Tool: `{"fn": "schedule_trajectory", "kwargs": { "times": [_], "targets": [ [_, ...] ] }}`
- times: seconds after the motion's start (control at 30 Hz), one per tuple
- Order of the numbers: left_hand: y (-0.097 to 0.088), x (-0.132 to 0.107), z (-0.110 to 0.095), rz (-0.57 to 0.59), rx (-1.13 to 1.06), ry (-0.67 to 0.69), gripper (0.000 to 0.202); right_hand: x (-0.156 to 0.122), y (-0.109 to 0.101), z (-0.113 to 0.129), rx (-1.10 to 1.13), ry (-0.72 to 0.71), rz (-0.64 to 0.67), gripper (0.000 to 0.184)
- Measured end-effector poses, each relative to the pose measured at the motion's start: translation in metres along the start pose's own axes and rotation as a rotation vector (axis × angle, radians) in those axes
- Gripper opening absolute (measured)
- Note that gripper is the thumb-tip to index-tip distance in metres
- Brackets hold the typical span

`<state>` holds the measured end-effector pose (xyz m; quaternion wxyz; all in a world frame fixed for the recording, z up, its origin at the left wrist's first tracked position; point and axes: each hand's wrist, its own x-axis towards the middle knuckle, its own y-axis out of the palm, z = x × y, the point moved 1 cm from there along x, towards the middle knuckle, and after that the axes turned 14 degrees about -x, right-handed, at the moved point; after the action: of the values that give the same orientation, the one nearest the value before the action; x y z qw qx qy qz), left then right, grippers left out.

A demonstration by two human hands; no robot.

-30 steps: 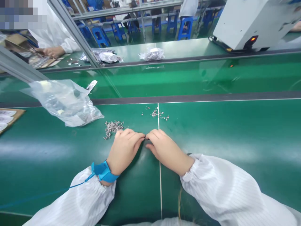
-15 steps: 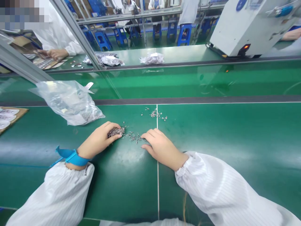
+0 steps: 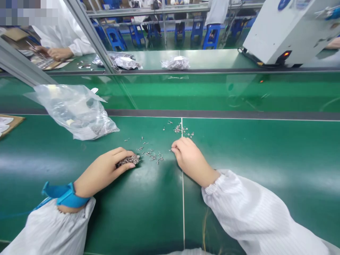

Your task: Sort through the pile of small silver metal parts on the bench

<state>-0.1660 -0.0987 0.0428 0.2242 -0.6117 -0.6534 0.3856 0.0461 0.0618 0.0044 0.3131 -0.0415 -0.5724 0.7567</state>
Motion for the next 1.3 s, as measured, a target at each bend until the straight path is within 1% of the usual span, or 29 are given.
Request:
{"fn": "schedule_trajectory", "kwargs": {
  "times": [0.1,0.17,0.23,0.33,0.37,0.4,0.47,0.53,0.6,0.63,0.67,0.73,0.77,0.8,0.87,0.93,1.03,1.07,1.13,1.2,1.3],
  "targets": [
    [0.001,-0.003,-0.004,0.065,-0.007,0.065,0.021,0.016,0.006,0.002,-0.038,-0.046,0.016,0.016],
    [0.001,-0.005,-0.005,0.103,-0.059,0.093,0.014,0.021,0.006,0.01,-0.039,-0.081,0.012,0.018],
    [0.002,-0.007,-0.007,0.124,-0.11,0.098,0.013,0.023,0.003,0.022,-0.014,-0.131,0.039,0.017],
    [0.006,-0.006,-0.01,0.107,-0.143,0.08,0.013,0.024,0.0,0.039,-0.012,-0.25,0.153,0.028],
    [0.007,-0.005,-0.011,0.086,-0.154,0.065,0.015,0.025,0.0,0.042,-0.037,-0.28,0.189,0.028],
    [0.008,-0.004,-0.011,0.055,-0.169,0.049,0.016,0.026,0.002,0.043,-0.069,-0.297,0.213,0.023],
    [0.007,-0.001,-0.011,-0.026,-0.208,0.023,0.018,0.029,0.005,0.041,-0.122,-0.286,0.229,0.013],
    [0.004,0.003,-0.012,-0.136,-0.244,0.023,0.018,0.031,0.007,0.037,-0.124,-0.256,0.207,0.018],
    [0.001,0.007,-0.015,-0.239,-0.296,0.04,0.018,0.033,0.006,0.036,-0.07,-0.24,0.164,0.017],
    [0.0,0.009,-0.016,-0.274,-0.332,0.046,0.019,0.034,0.004,0.038,-0.012,-0.239,0.14,0.016],
    [0.0,0.011,-0.018,-0.289,-0.373,0.05,0.02,0.035,0.002,0.042,0.069,-0.235,0.117,0.02],
    [0.001,0.014,-0.022,-0.259,-0.446,0.057,0.025,0.038,-0.001,0.052,0.268,-0.214,0.098,0.035],
    [0.002,0.015,-0.023,-0.231,-0.471,0.059,0.027,0.041,-0.002,0.057,0.364,-0.195,0.104,0.039],
    [0.003,0.015,-0.023,-0.207,-0.489,0.057,0.028,0.043,-0.002,0.061,0.44,-0.169,0.119,0.04],
    [0.003,0.014,-0.021,-0.181,-0.521,0.035,0.027,0.049,0.0,0.067,0.525,-0.109,0.16,0.03],
    [-0.001,0.013,-0.016,-0.187,-0.567,-0.004,0.025,0.053,0.001,0.068,0.567,-0.05,0.173,0.019],
    [-0.008,0.012,-0.009,-0.188,-0.597,-0.013,0.034,0.056,0.0,0.064,0.547,-0.03,0.162,0.016],
    [-0.011,0.012,-0.008,-0.183,-0.585,0.001,0.034,0.056,-0.002,0.062,0.511,-0.044,0.161,0.016],
    [-0.015,0.012,-0.008,-0.184,-0.52,0.029,0.026,0.057,-0.007,0.061,0.42,-0.08,0.164,0.014],
    [-0.017,0.012,-0.009,-0.241,-0.443,0.042,0.022,0.057,-0.013,0.061,0.359,-0.084,0.153,0.01],
    [-0.017,0.012,-0.009,-0.353,-0.399,0.047,0.024,0.059,-0.017,0.063,0.346,-0.047,0.139,0.01]
  ]
}}
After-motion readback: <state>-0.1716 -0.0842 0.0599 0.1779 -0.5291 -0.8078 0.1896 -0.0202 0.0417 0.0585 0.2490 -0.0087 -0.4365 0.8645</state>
